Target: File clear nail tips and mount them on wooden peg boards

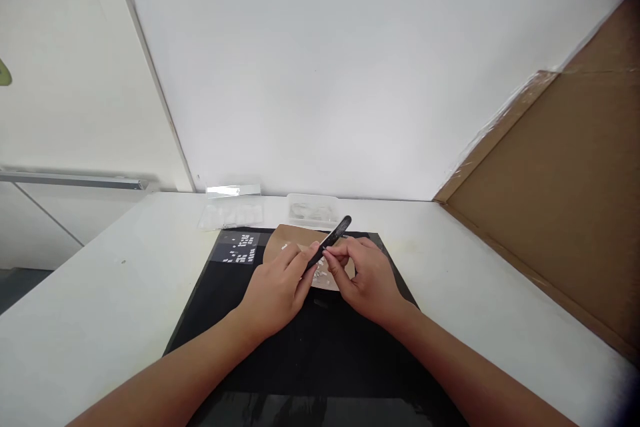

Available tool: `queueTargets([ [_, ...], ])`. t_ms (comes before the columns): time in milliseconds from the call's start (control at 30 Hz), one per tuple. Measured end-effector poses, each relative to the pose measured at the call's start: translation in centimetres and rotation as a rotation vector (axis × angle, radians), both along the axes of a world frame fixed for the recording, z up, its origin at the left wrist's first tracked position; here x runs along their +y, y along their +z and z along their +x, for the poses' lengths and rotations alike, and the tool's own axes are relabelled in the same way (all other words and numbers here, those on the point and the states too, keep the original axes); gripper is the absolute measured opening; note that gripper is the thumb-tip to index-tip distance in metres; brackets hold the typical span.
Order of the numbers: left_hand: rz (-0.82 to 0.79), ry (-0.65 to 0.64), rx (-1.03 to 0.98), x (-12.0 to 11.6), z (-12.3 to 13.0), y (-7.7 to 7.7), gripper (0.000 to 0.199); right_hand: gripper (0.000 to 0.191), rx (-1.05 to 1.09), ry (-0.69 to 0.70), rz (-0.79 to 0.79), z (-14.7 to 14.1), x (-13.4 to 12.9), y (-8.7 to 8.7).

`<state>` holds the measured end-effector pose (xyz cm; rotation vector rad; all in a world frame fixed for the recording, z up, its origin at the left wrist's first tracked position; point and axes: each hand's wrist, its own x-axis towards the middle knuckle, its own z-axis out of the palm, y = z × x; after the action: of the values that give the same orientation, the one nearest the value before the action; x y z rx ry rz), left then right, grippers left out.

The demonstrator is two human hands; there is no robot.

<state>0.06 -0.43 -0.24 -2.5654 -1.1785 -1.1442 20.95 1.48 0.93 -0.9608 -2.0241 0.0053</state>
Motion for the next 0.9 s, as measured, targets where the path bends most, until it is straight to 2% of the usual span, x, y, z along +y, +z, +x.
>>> queueTargets([
  [200,-0.002,-0.001,0.002,-0.20,0.02,0.08,0.040,0.011,0.060,-0.114,0.030,0.18,0.12,-0.02],
  [367,-0.015,-0.007,0.015,-0.07,-0.07,-0.02,0.041,0.010,-0.037,0.023,-0.017,-0.36,-0.31,0.06],
  [567,-0.010,0.005,0.011,-0.07,0.03,0.16,0.040,0.011,0.036,-0.084,0.010,-0.11,-0.09,0.06],
  [767,-0.030,-0.009,0.009,-0.01,0.07,0.01,0.040,0.010,-0.037,0.021,-0.029,-0.31,-0.35,0.00],
  [900,-0.036,0.005,0.004,0.00,0.05,-0.03,0.040,0.011,-0.010,-0.060,-0.010,-0.15,-0.09,-0.11],
])
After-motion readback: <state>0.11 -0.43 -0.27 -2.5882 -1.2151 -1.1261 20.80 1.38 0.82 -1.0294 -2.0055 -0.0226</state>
